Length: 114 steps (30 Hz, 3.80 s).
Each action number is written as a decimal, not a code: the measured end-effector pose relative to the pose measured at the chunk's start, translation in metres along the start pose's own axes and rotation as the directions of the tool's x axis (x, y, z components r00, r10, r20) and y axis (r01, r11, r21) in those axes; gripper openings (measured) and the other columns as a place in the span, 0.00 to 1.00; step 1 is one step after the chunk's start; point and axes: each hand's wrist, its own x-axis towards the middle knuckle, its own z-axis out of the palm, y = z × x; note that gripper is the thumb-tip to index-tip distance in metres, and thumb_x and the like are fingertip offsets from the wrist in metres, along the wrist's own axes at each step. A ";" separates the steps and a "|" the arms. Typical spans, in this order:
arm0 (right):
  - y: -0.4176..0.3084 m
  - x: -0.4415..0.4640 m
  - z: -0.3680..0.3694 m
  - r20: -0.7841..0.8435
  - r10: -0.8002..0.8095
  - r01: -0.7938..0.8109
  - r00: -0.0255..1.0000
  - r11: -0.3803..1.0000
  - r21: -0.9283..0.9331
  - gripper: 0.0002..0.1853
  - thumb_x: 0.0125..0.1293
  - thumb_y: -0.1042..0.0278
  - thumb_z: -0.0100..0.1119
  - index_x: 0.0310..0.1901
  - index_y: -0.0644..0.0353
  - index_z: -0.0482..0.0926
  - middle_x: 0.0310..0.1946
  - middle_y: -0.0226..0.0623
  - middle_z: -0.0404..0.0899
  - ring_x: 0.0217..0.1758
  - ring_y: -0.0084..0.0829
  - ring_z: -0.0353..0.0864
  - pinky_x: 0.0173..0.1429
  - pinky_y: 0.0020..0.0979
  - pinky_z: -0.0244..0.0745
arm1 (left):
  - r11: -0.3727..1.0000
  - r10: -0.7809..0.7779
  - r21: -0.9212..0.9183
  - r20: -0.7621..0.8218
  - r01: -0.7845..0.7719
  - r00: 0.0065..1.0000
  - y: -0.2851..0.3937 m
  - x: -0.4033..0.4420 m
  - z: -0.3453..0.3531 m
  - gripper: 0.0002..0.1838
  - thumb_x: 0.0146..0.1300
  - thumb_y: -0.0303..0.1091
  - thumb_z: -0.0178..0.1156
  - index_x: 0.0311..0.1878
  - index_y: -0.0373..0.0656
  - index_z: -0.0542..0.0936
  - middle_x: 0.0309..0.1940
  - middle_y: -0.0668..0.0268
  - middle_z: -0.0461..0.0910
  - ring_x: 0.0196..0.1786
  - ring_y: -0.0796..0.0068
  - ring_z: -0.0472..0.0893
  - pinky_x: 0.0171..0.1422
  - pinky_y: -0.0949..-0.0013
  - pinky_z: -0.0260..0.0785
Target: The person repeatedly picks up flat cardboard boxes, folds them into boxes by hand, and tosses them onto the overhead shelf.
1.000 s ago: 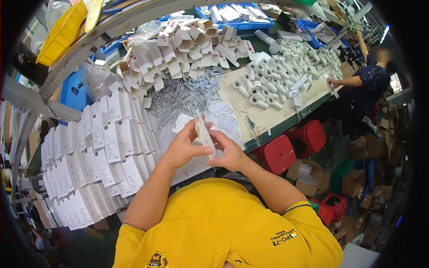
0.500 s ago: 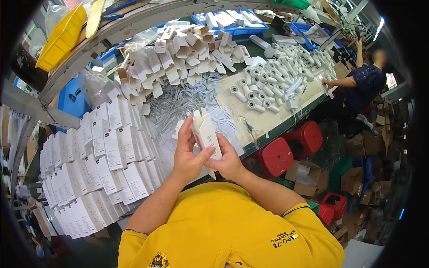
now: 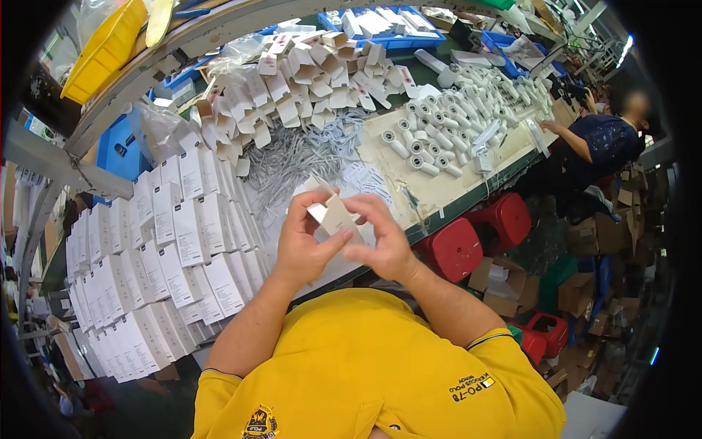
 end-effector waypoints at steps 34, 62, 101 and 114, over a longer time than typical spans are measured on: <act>-0.033 0.013 0.029 -0.287 0.176 -0.103 0.942 0.963 0.250 0.11 0.68 0.80 0.64 0.51 0.65 0.84 0.45 0.35 0.80 0.30 0.21 0.77 0.32 0.21 0.80 | 0.596 0.368 0.711 0.171 -0.373 0.914 0.010 -0.002 -0.005 0.47 0.46 0.15 0.70 0.73 0.44 0.65 0.68 0.53 0.76 0.60 0.52 0.83 0.63 0.60 0.78; -0.017 0.021 0.014 -0.133 0.531 -0.428 0.837 0.785 0.448 0.06 0.70 0.74 0.66 0.45 0.67 0.84 0.32 0.34 0.83 0.24 0.19 0.75 0.28 0.20 0.74 | 0.579 0.193 0.789 0.115 -0.208 0.974 0.004 -0.005 -0.002 0.43 0.53 0.16 0.68 0.74 0.43 0.65 0.69 0.55 0.77 0.61 0.53 0.83 0.64 0.61 0.77; 0.186 0.107 -0.096 -0.494 0.391 -0.520 0.776 0.841 -0.151 0.37 0.60 0.62 0.75 0.67 0.69 0.71 0.59 0.55 0.79 0.60 0.47 0.81 0.65 0.40 0.76 | 0.725 0.085 0.684 -0.199 0.076 0.976 0.022 -0.039 -0.027 0.08 0.62 0.22 0.65 0.44 0.37 0.86 0.41 0.61 0.88 0.43 0.64 0.85 0.53 0.68 0.75; 0.172 0.382 -0.151 -0.570 0.096 -0.340 0.816 0.877 -0.339 0.40 0.61 0.53 0.73 0.67 0.74 0.73 0.56 0.59 0.82 0.51 0.49 0.85 0.57 0.41 0.81 | 0.643 -0.137 0.726 -0.204 0.244 0.969 0.035 -0.075 -0.007 0.08 0.62 0.26 0.68 0.44 0.38 0.87 0.41 0.62 0.88 0.42 0.63 0.85 0.49 0.68 0.76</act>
